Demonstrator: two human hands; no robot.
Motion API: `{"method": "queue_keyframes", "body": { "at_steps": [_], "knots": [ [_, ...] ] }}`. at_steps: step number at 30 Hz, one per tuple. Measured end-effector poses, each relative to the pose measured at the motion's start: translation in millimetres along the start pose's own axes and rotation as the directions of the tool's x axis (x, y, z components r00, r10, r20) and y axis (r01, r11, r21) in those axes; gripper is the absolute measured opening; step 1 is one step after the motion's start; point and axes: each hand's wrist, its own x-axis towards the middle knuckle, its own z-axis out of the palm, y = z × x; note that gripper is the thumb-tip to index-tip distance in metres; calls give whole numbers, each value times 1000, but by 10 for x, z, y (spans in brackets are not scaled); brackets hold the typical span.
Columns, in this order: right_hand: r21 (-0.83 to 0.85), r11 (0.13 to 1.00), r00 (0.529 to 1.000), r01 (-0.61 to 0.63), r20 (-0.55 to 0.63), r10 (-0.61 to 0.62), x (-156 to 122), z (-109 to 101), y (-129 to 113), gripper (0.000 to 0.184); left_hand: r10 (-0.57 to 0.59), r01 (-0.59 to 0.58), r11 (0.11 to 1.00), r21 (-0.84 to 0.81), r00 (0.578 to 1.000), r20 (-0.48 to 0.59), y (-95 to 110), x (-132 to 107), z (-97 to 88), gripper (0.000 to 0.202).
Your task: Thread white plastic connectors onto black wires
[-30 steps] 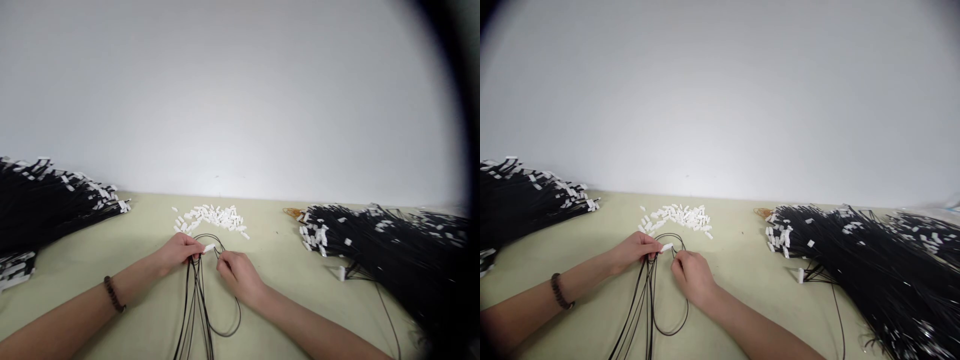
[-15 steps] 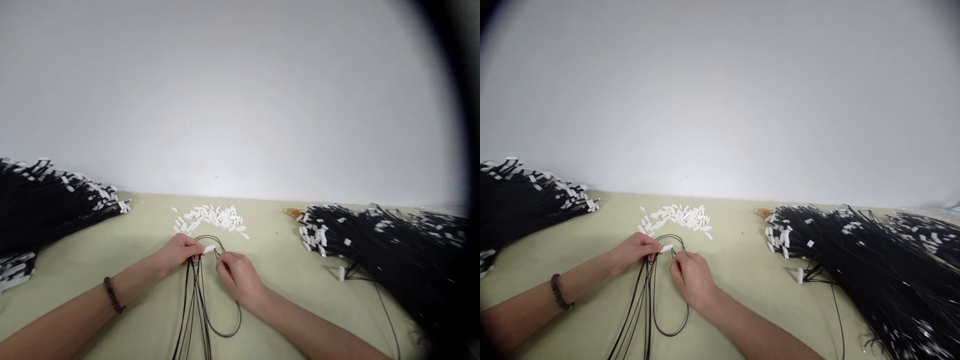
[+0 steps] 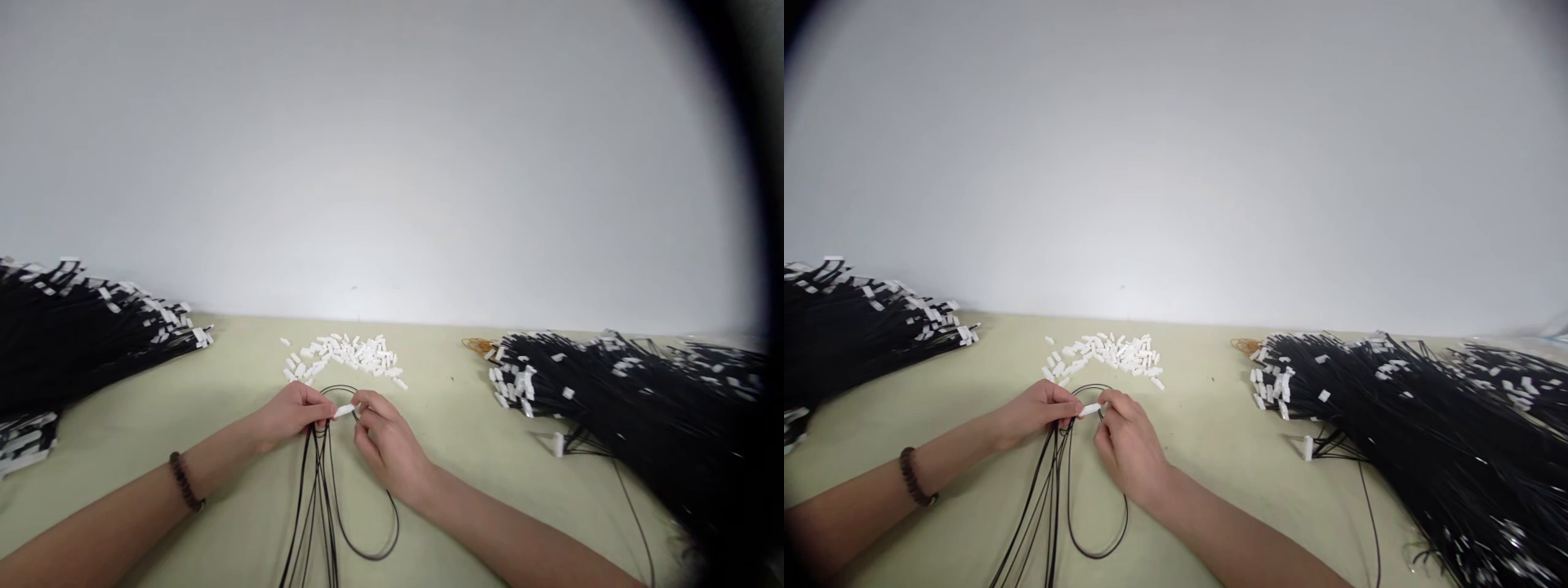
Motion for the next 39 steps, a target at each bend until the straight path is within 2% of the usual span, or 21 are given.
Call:
{"method": "queue_keyframes", "body": {
  "at_steps": [10,15,18,20,21,23,25,26,28,30,32,34,35,36,38,39],
  "knots": [
    [41,999,1000,3,8,-4,-2,26,23,16,-2,2,1000,-12,1000,8,9,-18,15,36],
    [98,994,994,-52,-87,60,-34,15,29,18,-5,-5,994,-105,996,-92,10,16,4,36],
    [192,976,979,-102,-155,132,-50,27,83,19,-4,-31,979,-202,986,-168,77,39,-102,34],
    [299,942,968,-154,-148,205,-48,44,143,20,22,-77,965,-249,976,-215,170,21,-217,31],
    [370,910,967,-186,-96,237,-42,52,175,21,49,-111,957,-268,973,-228,229,-3,-277,29],
    [527,805,960,-274,106,257,-26,63,233,24,140,-203,931,-302,966,-219,363,-79,-374,24],
    [642,670,925,-372,317,209,-7,59,273,29,250,-287,905,-313,956,-152,497,-176,-419,22],
    [680,606,904,-413,385,183,4,50,286,30,291,-305,904,-298,952,-90,557,-224,-418,22],
    [735,491,878,-468,450,164,30,15,309,30,325,-304,925,-226,944,60,654,-304,-376,24],
    [785,368,865,-499,473,165,67,-45,347,29,296,-278,954,-117,935,194,712,-349,-301,25],
    [821,246,856,-515,483,184,112,-128,407,29,243,-250,968,-11,928,283,714,-353,-218,26],
    [827,196,848,-527,493,195,158,-226,466,33,183,-216,974,68,928,324,647,-316,-144,27],
    [819,216,845,-532,494,206,177,-275,483,36,156,-197,975,103,935,319,589,-284,-112,28],
    [800,278,846,-532,484,225,190,-318,485,39,129,-174,976,132,947,294,517,-248,-84,28],
    [701,521,873,-487,392,289,196,-373,428,40,83,-118,975,186,979,185,357,-167,-37,28],
    [608,666,901,-433,294,318,187,-377,371,39,63,-88,976,197,989,131,279,-129,-18,29]
  ]
}}
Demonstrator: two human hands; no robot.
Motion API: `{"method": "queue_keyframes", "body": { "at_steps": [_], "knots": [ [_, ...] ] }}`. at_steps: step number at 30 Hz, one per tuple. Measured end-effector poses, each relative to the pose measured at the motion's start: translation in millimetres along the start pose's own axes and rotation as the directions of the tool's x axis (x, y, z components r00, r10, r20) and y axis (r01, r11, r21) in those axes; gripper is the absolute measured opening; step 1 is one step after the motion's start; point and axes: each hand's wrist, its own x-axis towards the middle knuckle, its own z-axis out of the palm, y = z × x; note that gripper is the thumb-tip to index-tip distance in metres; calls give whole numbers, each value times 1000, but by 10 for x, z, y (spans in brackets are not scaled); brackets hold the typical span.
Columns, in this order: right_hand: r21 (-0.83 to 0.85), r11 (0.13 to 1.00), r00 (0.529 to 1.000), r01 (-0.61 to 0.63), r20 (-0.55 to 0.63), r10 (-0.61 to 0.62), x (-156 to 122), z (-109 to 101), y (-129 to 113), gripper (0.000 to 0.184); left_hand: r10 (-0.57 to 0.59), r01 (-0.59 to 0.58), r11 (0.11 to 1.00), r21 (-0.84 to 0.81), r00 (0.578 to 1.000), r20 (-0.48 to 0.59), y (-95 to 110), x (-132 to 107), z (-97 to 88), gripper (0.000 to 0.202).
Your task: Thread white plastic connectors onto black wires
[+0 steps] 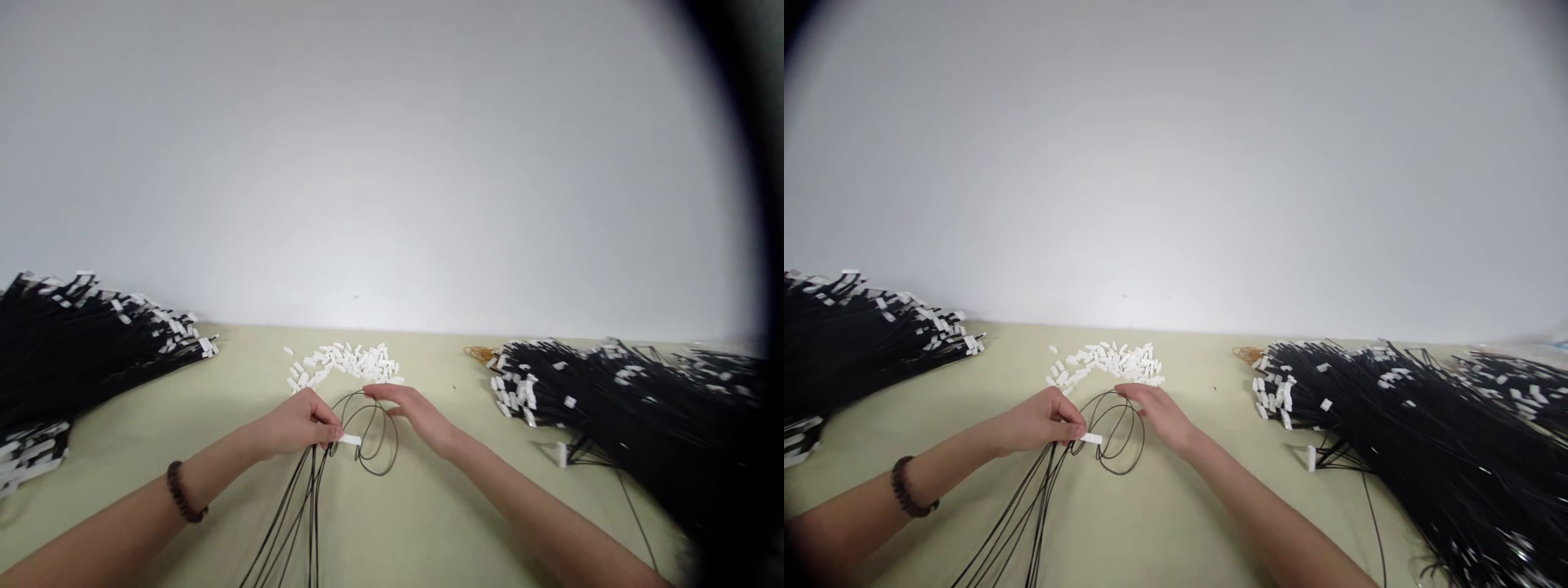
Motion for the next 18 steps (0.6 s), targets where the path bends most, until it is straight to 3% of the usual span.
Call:
{"method": "queue_keyframes", "body": {
  "at_steps": [2,4,5,8,12,18],
  "knots": [
    [-322,939,974,120,-147,-175,-70,139,-57,34,-53,50,998,-28,994,-94,-122,59,49,30],
    [-495,849,941,184,-160,-297,-136,337,-71,23,-96,85,994,-68,978,-184,-195,97,86,31],
    [-519,833,946,190,-131,-298,-159,440,-59,21,-114,97,992,-84,966,-230,-216,109,103,31],
    [-475,873,987,115,-44,-154,-166,696,34,31,-151,112,985,-131,932,-331,-247,131,161,30],
    [-335,942,998,-24,-69,1,-68,824,149,38,-156,87,975,-205,925,-347,-275,144,252,31],
    [-318,948,991,-22,-129,-20,-7,802,159,30,-88,27,981,-192,944,-318,-270,144,283,30]
  ]
}}
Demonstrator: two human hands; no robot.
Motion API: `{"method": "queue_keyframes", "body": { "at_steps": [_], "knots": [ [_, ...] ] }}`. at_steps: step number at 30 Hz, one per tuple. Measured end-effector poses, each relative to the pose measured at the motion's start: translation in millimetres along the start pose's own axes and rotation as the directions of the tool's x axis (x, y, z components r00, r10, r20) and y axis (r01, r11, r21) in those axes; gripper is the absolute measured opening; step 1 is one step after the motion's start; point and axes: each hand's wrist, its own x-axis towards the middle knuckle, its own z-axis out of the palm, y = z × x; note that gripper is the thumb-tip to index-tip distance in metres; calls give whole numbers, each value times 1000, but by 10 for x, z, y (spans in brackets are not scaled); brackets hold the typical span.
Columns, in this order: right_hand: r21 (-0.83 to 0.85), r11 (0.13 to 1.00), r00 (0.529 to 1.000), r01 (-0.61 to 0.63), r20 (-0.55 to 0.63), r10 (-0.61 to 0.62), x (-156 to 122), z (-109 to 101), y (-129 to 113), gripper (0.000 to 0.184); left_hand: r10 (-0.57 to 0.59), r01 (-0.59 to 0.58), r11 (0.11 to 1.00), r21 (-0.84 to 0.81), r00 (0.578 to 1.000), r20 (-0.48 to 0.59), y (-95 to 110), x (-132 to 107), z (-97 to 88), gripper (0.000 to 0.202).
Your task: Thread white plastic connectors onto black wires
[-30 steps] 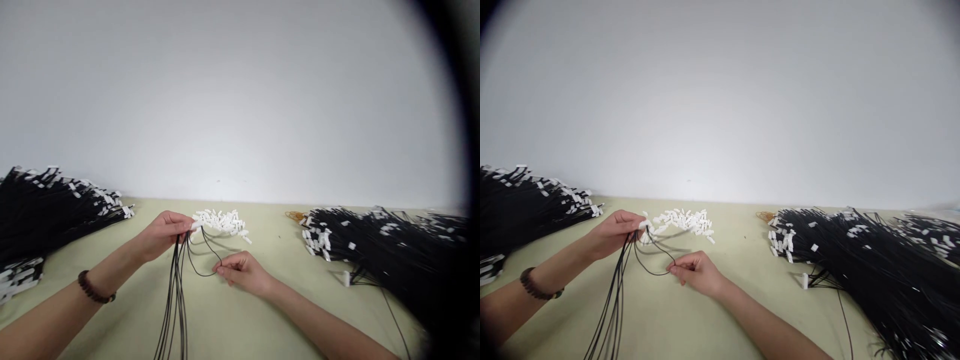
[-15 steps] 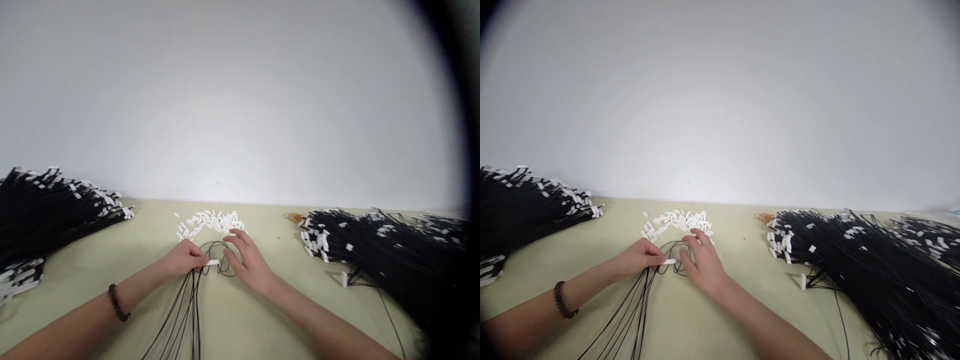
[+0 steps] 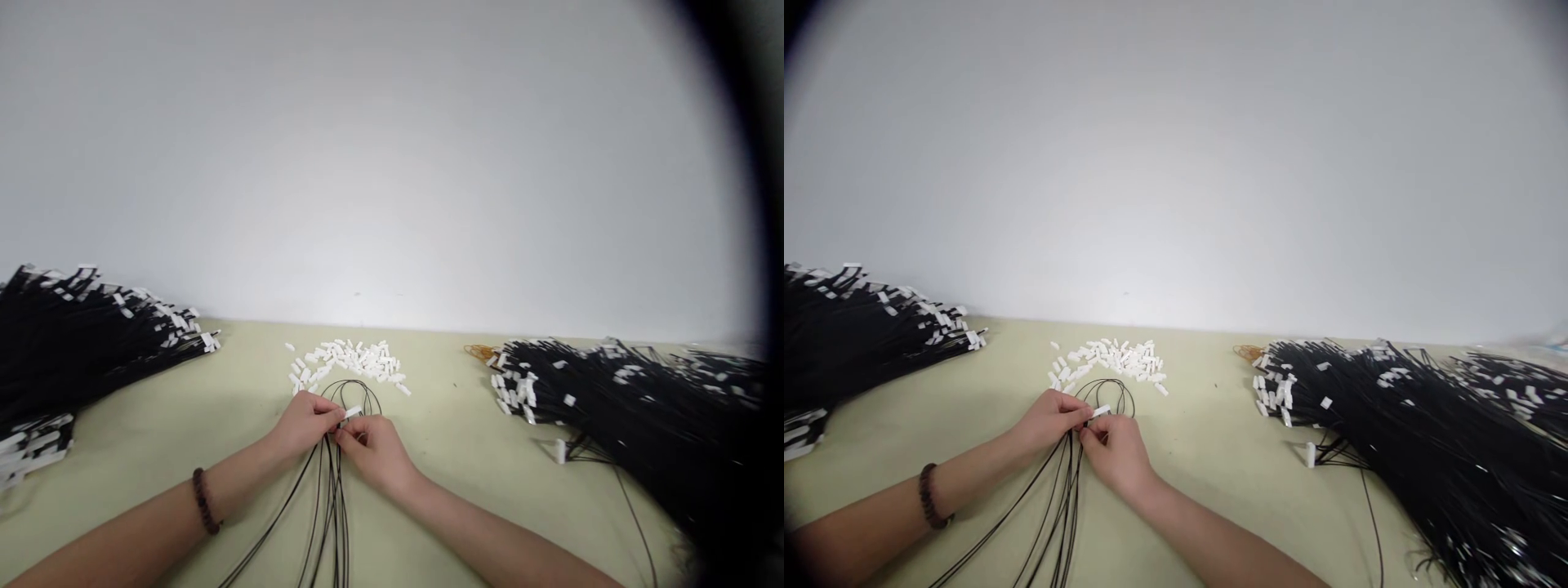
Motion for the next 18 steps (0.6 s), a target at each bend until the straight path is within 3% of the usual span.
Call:
{"method": "queue_keyframes", "body": {
  "at_steps": [8,12,18],
  "knots": [
    [27,999,999,-42,25,42,-9,-34,6,28,-43,42,999,-9,999,-16,18,7,-75,29],
    [52,998,999,-43,5,43,-1,-21,-12,34,-16,18,998,-59,1000,25,18,-17,-38,29],
    [67,995,997,-71,6,71,-4,-33,-32,26,34,-34,999,18,999,43,-16,-13,-17,30]
  ]
}}
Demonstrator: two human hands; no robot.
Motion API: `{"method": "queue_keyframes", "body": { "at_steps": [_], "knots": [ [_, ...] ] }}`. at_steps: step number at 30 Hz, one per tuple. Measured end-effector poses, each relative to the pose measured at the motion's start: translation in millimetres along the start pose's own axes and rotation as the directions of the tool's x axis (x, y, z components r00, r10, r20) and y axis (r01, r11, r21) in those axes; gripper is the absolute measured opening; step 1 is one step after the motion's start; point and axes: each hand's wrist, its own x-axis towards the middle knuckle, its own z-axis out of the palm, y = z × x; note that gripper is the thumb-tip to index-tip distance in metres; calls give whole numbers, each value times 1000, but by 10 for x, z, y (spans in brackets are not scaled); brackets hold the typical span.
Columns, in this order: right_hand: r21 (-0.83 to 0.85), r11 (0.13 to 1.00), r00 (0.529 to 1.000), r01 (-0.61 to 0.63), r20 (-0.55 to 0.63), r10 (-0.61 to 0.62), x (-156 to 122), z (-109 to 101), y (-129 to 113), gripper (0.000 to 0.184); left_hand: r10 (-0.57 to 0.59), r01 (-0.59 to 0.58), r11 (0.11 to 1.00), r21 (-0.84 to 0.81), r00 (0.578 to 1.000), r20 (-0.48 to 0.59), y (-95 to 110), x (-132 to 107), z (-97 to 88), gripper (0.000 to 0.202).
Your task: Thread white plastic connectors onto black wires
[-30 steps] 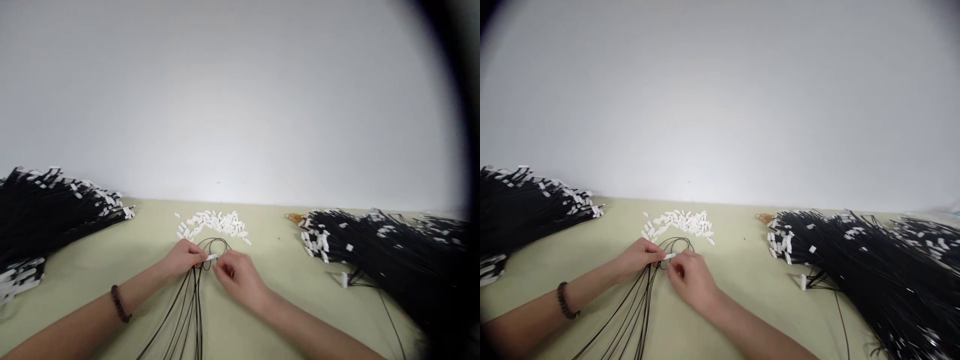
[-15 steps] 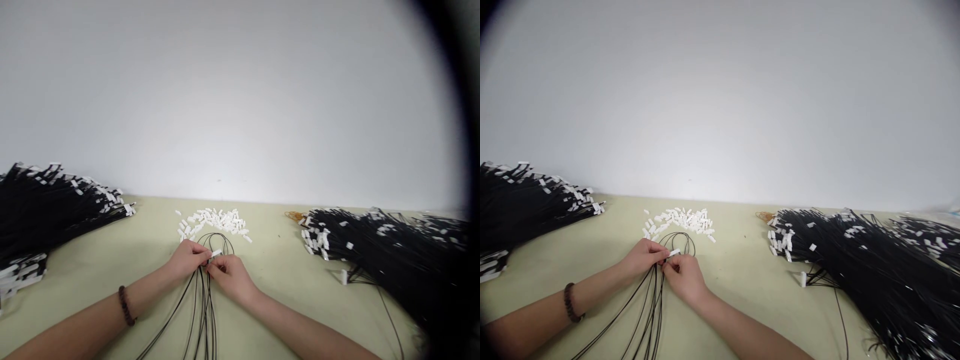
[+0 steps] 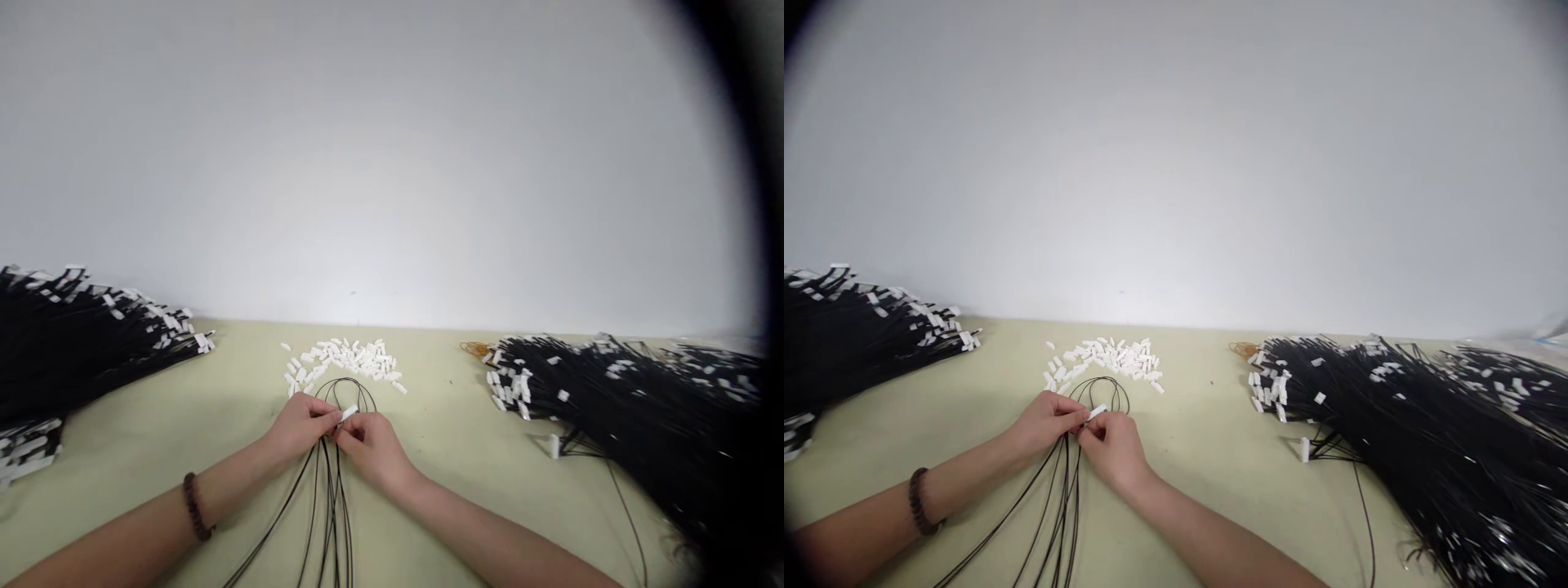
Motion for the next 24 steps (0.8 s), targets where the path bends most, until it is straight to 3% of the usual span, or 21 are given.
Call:
{"method": "queue_keyframes", "body": {
  "at_steps": [9,14,20,22,24],
  "knots": [
    [-23,1000,1000,20,5,-20,-4,-8,13,18,-51,51,999,15,998,-26,9,23,-45,31],
    [12,1000,997,16,72,-17,-7,-30,51,22,-103,104,994,-30,994,37,15,51,-118,32],
    [251,959,984,-131,147,96,-47,-111,70,18,-136,136,989,-63,991,15,20,62,-149,32],
    [364,912,969,-187,221,111,-74,-233,-9,26,-152,151,986,-74,988,2,12,71,-157,34],
    [498,843,950,-202,309,45,-98,-426,-145,22,-164,163,983,-84,986,-1,-4,88,-171,36]
  ]
}}
